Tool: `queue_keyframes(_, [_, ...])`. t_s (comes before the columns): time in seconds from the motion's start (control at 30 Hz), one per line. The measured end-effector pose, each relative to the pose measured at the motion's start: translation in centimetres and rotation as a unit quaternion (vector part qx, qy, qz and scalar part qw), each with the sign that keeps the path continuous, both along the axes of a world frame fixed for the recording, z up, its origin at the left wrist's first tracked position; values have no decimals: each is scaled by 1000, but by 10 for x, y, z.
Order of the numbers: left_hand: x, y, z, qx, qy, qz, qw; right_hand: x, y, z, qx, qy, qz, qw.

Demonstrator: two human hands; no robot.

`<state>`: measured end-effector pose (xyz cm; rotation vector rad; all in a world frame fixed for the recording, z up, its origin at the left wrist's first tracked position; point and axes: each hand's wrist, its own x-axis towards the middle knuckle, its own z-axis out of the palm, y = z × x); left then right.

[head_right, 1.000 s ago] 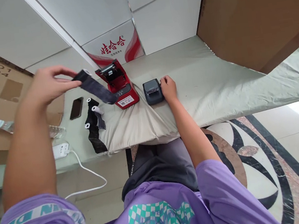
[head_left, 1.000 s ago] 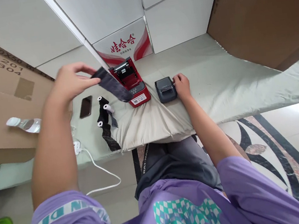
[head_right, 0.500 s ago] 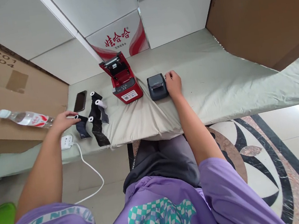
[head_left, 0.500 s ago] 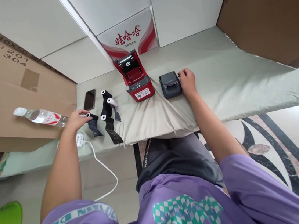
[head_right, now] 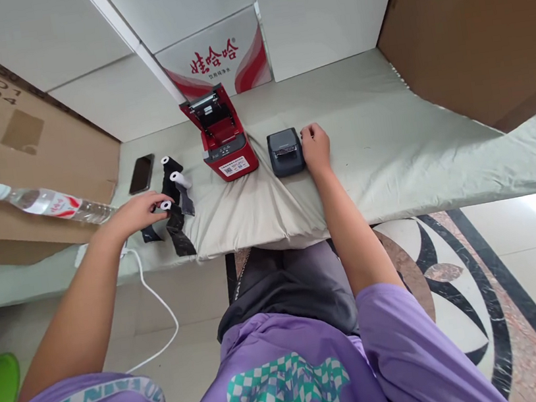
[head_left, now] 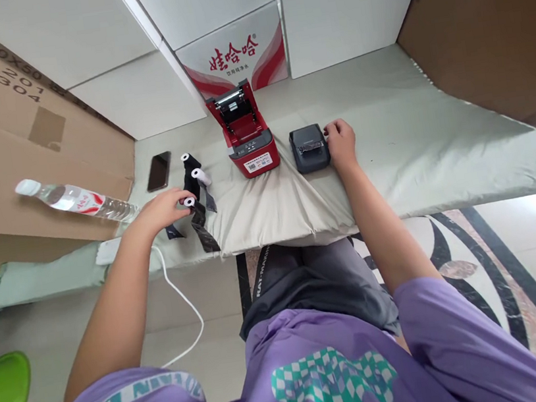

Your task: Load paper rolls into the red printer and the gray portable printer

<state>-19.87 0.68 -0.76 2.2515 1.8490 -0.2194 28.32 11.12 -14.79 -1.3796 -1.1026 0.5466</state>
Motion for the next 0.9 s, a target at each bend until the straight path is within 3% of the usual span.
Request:
queue_keyframes(0.1, [12,-1,16,7,-112,44,993,-1,-1,2,-2,6,3,1000])
queue_keyframes(0.2, [29,2,40,9,-298,76,951,-2,-2,3,-8,6,0,1000])
queue_keyframes(0.27, [46,10,54,27,-385,68,920,-2,-3,4,-12,4,-5,1000])
queue_keyframes(0.33, [67,25,62,64,-414,34,907,-3,-3,5,-12,5,-5,1000])
queue_keyframes(0.47, [112,69,59,119,-325,-31,938,-4,-6,9,-16,6,-1,1000])
queue_keyframes(0.63, [152,118,31,136,-170,-31,975,-6,-13,18,-34,-5,-8,999])
queue_keyframes(0.77, [171,136,16,134,-107,-35,984,-7,-16,21,-41,-8,-8,999])
queue_keyframes(0.9, [182,142,14,120,-46,-25,991,-7,-14,18,-33,-3,-8,999])
